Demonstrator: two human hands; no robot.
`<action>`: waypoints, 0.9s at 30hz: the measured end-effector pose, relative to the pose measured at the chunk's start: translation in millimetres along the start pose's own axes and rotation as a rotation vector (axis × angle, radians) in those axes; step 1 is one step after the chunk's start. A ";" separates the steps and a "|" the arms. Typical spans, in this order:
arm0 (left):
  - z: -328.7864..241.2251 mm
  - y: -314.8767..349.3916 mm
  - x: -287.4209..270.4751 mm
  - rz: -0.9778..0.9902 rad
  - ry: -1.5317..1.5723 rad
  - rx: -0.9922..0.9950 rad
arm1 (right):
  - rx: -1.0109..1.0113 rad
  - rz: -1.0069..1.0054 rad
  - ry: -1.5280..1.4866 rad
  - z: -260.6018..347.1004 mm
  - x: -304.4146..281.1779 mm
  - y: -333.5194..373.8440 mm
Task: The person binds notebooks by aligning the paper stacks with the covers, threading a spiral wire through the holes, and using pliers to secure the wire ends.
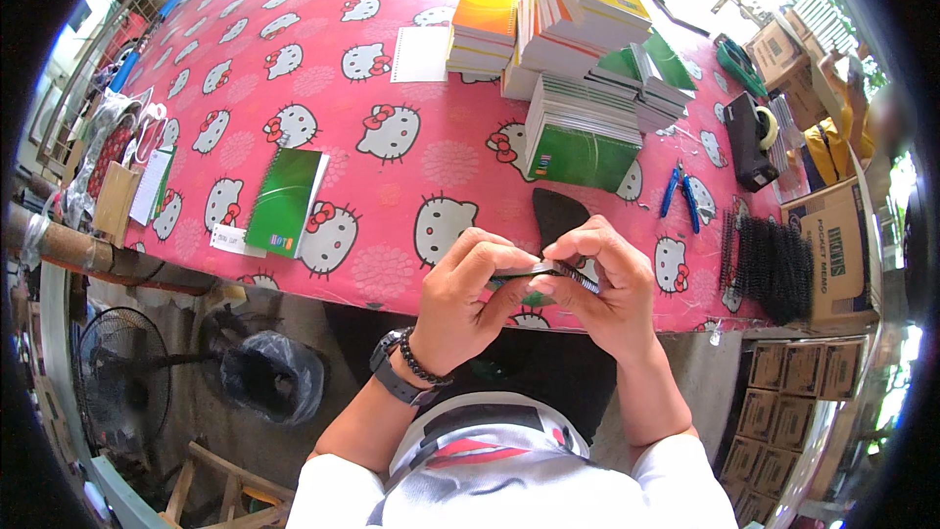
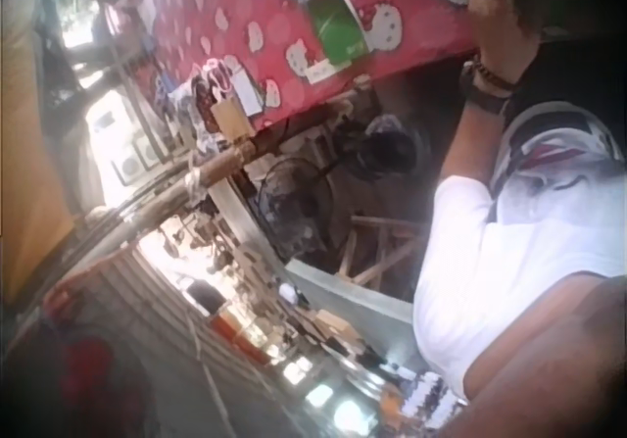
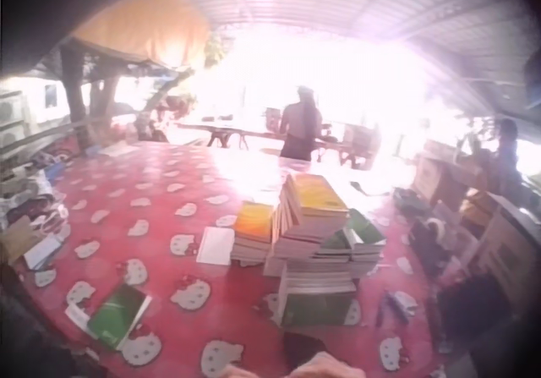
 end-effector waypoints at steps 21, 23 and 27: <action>11.9 26.9 -22.8 -0.098 0.418 -0.383 | 0.112 -0.349 -0.231 43.4 11.4 28.1; 25.2 8.5 -64.4 -0.206 0.150 -0.343 | 0.112 -0.440 -0.214 44.5 22.5 24.4; 82.6 -18.8 -176.7 -0.258 -0.697 -0.337 | 0.194 -0.324 -0.015 16.5 -2.9 46.0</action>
Point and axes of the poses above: each hand's wrist, its own y-axis away from the middle knuckle, its own x-axis out of the palm, z = x × y, the point moved 1 cm from there along -y, towards the middle knuckle, and after that the axes turned 3 degrees about -y, right-handed, at the moved point
